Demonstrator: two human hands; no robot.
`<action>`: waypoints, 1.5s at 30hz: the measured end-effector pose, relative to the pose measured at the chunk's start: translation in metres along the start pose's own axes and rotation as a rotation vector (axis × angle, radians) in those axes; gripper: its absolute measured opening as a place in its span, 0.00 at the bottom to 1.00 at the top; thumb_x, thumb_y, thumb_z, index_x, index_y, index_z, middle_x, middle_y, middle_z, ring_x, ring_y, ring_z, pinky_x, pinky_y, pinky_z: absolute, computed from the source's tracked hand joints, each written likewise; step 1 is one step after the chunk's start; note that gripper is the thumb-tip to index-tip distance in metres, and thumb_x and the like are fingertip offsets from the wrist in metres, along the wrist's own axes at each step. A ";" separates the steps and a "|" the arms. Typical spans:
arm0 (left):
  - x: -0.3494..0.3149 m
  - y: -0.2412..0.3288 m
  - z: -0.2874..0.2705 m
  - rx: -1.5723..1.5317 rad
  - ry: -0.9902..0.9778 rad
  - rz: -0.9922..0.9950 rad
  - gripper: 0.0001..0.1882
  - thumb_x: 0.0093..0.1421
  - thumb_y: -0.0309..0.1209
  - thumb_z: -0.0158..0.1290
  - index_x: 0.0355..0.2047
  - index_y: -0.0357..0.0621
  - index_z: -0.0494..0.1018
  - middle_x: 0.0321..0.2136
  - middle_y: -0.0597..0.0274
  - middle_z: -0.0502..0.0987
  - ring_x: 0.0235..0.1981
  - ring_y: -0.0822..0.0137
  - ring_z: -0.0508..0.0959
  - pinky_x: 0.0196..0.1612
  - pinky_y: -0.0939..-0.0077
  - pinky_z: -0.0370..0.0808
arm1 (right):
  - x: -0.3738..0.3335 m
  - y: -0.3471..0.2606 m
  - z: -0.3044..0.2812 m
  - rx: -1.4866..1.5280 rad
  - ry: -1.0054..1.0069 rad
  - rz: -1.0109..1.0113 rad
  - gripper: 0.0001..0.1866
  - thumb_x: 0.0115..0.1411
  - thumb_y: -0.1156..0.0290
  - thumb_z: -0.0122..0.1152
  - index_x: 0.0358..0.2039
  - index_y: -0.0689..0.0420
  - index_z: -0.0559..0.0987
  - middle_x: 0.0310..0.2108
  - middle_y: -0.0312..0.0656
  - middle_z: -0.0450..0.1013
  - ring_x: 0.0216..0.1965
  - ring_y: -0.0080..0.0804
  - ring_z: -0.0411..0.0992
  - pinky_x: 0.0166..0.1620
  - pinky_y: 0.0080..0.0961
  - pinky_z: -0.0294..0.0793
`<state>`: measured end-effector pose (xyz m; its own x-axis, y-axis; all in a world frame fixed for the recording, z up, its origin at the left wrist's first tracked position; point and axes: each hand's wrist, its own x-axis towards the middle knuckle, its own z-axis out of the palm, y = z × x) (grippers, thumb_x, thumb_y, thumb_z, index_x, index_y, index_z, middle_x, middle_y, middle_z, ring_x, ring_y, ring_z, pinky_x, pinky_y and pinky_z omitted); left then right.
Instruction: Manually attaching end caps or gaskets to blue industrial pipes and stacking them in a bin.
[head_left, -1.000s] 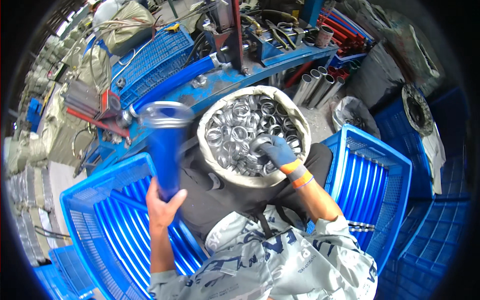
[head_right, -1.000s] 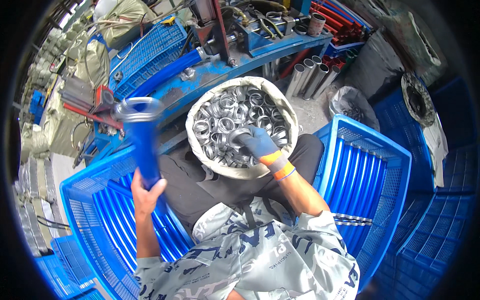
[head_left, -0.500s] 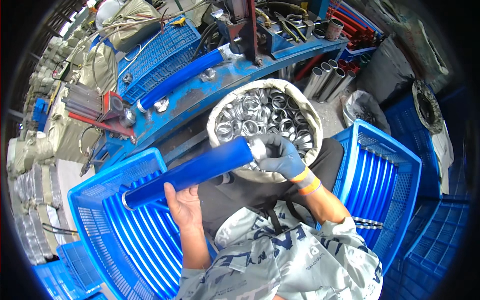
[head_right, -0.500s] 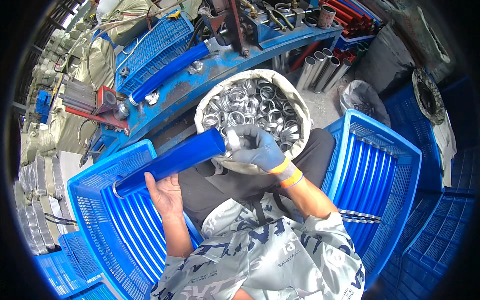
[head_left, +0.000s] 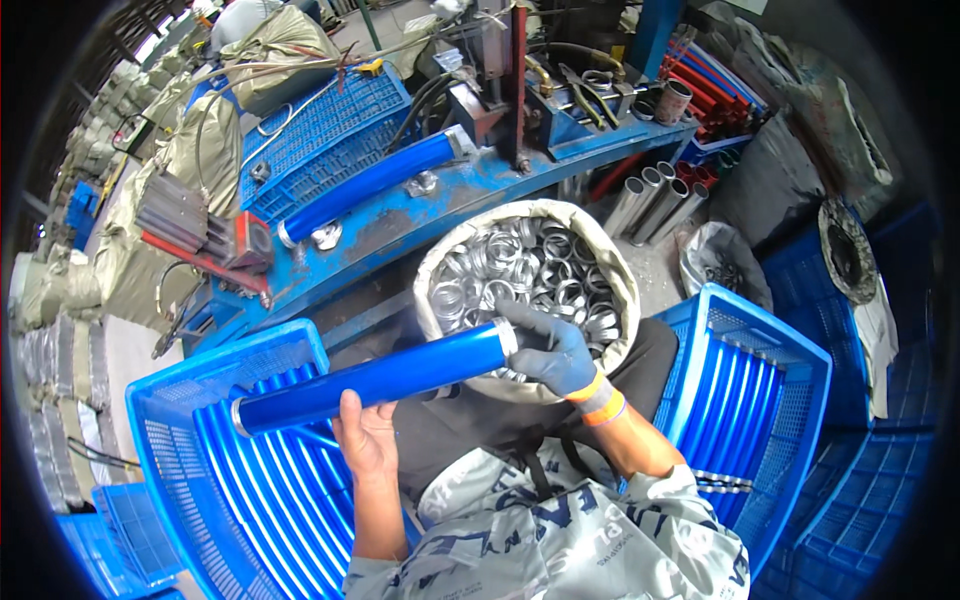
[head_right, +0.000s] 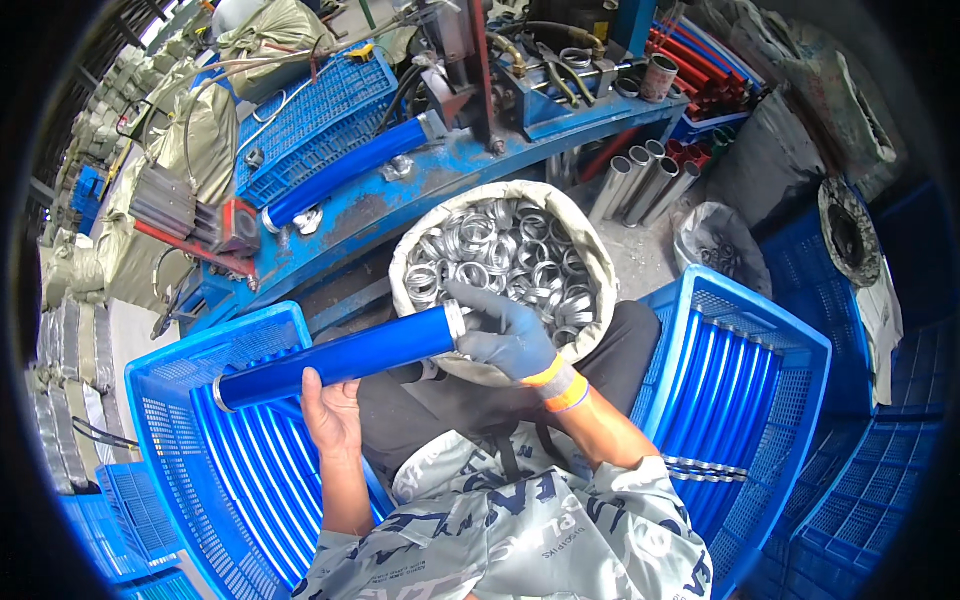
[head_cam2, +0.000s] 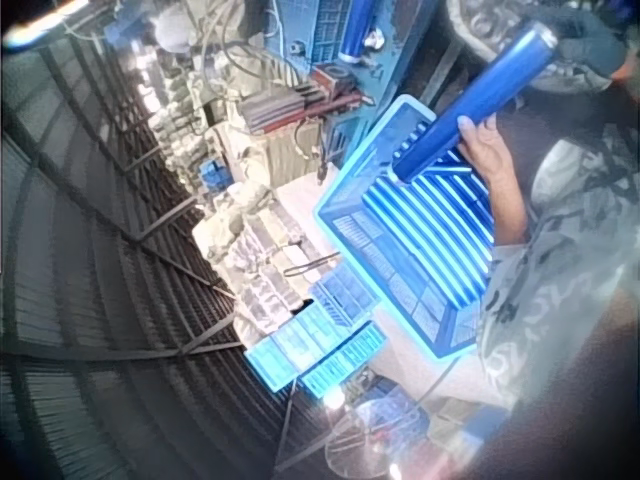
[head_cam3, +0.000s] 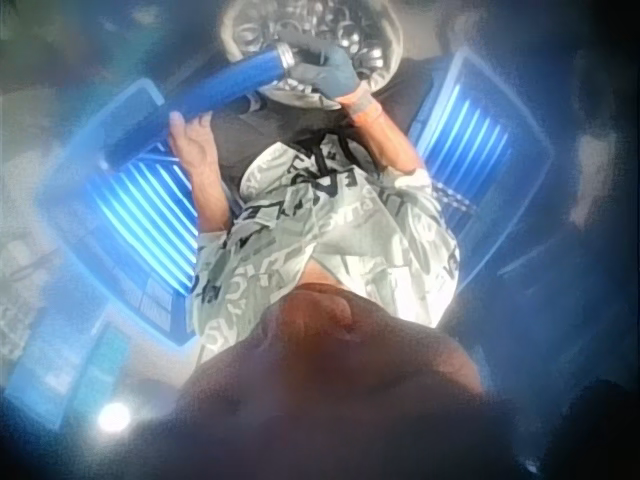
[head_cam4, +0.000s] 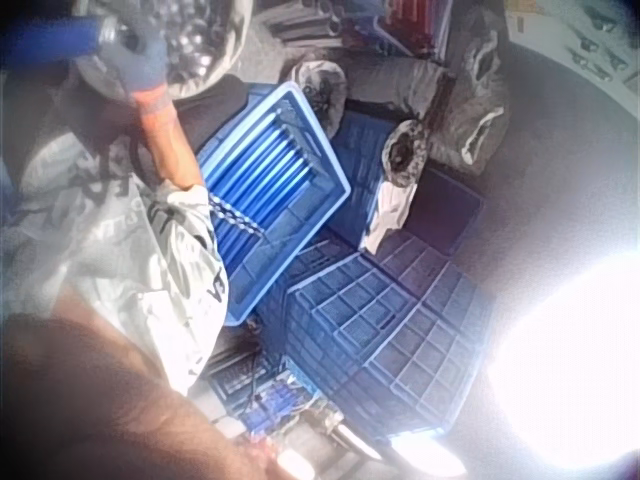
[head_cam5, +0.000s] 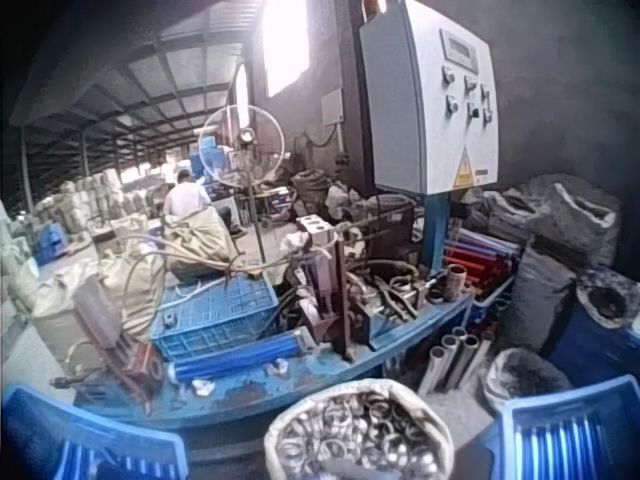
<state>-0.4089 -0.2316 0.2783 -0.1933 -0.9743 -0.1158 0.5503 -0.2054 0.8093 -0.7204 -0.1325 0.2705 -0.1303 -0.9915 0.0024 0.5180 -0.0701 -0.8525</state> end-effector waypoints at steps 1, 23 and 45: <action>0.002 -0.006 -0.001 0.039 0.010 0.004 0.31 0.77 0.46 0.62 0.70 0.39 0.72 0.63 0.48 0.82 0.62 0.50 0.85 0.65 0.48 0.84 | 0.003 0.000 -0.004 -0.024 0.020 0.011 0.42 0.67 0.81 0.74 0.80 0.67 0.67 0.58 0.43 0.84 0.56 0.27 0.82 0.63 0.30 0.82; 0.054 0.017 -0.039 -0.244 0.075 -0.043 0.27 0.80 0.47 0.60 0.68 0.41 0.74 0.66 0.53 0.79 0.68 0.56 0.77 0.70 0.54 0.76 | 0.415 -0.008 -0.040 -2.180 0.295 -0.342 0.30 0.66 0.59 0.68 0.69 0.44 0.76 0.64 0.46 0.79 0.70 0.55 0.72 0.74 0.59 0.66; 0.445 -0.081 0.060 0.108 0.284 -0.373 0.55 0.61 0.63 0.74 0.73 0.35 0.68 0.61 0.31 0.81 0.61 0.42 0.86 0.66 0.48 0.81 | -0.036 -0.107 -0.069 -0.449 0.648 -0.492 0.45 0.64 0.41 0.76 0.66 0.65 0.75 0.43 0.49 0.83 0.39 0.37 0.83 0.44 0.35 0.84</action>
<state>-0.5882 -0.6425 0.1956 -0.1238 -0.8259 -0.5500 0.3950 -0.5495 0.7362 -0.8292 -0.0819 0.3256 -0.7651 -0.5974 0.2403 -0.0791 -0.2831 -0.9558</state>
